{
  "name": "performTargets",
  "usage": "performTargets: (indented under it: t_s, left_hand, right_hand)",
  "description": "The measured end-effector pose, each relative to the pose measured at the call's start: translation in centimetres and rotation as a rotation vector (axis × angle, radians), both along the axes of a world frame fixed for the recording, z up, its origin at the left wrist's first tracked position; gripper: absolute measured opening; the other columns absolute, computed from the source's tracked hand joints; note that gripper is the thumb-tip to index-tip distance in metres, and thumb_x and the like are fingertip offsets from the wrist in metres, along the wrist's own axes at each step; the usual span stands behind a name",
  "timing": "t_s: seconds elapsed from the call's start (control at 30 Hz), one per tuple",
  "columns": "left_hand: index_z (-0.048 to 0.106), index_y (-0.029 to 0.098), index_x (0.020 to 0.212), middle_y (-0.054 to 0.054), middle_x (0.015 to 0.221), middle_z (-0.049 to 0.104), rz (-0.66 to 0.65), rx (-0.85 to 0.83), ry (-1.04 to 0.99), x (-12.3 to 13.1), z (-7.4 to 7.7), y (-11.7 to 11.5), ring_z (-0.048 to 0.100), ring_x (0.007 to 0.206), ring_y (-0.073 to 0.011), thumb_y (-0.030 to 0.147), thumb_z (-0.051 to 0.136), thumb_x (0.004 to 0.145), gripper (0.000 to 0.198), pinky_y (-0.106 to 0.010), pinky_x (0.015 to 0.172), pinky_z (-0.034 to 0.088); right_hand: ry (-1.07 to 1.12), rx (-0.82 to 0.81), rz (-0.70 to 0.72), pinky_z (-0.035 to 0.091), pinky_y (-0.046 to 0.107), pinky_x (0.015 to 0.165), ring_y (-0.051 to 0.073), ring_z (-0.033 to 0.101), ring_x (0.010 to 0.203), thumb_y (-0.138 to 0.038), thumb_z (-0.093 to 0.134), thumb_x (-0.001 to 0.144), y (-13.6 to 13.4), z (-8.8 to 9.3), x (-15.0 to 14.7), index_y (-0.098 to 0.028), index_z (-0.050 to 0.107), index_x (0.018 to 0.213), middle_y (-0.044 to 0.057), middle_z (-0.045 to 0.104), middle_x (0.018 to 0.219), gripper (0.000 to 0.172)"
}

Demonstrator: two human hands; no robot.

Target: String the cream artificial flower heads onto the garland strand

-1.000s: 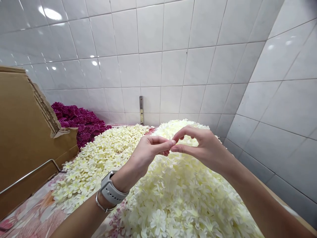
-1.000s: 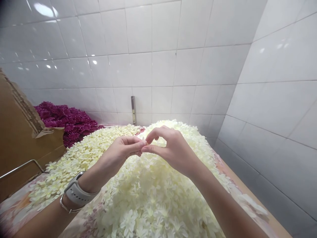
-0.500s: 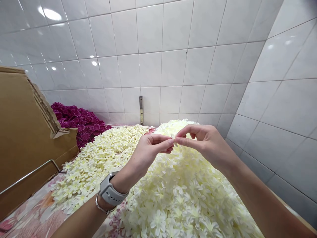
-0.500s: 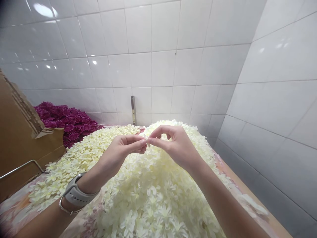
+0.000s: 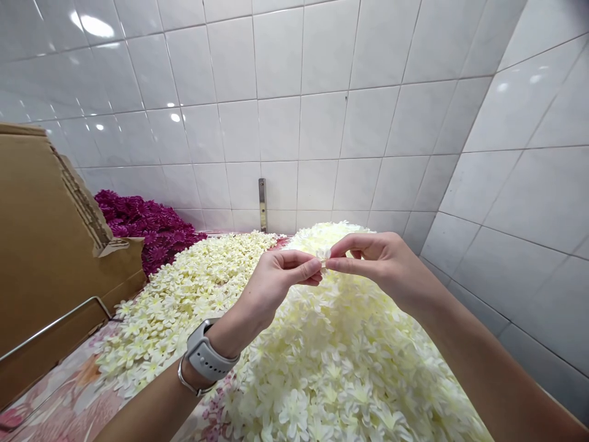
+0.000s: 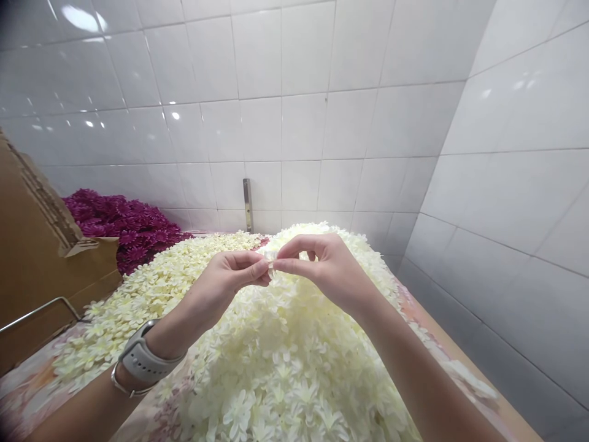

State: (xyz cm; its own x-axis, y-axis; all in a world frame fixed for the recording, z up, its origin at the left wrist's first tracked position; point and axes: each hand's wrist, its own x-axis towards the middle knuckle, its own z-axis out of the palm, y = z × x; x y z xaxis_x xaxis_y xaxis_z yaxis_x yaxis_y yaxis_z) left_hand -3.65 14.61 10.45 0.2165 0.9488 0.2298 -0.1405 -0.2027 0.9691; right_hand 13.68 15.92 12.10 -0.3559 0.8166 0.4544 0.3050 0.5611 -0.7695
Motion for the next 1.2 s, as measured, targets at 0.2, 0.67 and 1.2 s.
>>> performTargets:
  t_s: [0.2, 0.67, 1.2]
  left_hand:
    - [0.069, 0.014, 0.064, 0.000, 0.062, 0.060, 0.014, -0.032, -0.007, 0.0, 0.1, 0.0, 0.054, 0.062, -0.0100, 0.031, 0.074, 0.065, 0.018, -0.026, 0.069, 0.045]
    - [0.067, 0.015, 0.073, -0.001, 0.071, 0.062, 0.082, 0.171, 0.142, 0.0, 0.2, -0.4, 0.054, 0.069, -0.0123, 0.031, 0.067, 0.072, 0.016, -0.025, 0.067, 0.042]
    - [0.063, 0.015, 0.069, -0.001, 0.071, 0.063, 0.057, 0.246, 0.223, 0.5, 0.2, -0.9, 0.056, 0.069, -0.0109, 0.025, 0.064, 0.075, 0.012, -0.022, 0.065, 0.043]
  right_hand:
    - [0.117, -0.085, -0.072, 0.039, 0.027, 0.065, 0.016, 0.055, 0.073, -0.044, 0.068, 0.069, 0.2, -0.1, 0.2, -0.020, 0.067, 0.072, 0.003, 0.064, 0.078, 0.024]
    - [-0.091, 0.064, -0.029, 0.037, 0.026, 0.064, 0.016, 0.053, 0.078, -0.039, 0.068, 0.071, -0.6, 0.2, -0.6, -0.021, 0.060, 0.076, 0.001, 0.062, 0.081, 0.020]
    - [0.221, 0.073, -0.369, 0.045, 0.028, 0.062, 0.018, 0.061, 0.075, -0.026, 0.059, 0.073, 0.6, -0.4, 0.1, -0.017, 0.070, 0.079, 0.005, 0.069, 0.086, 0.016]
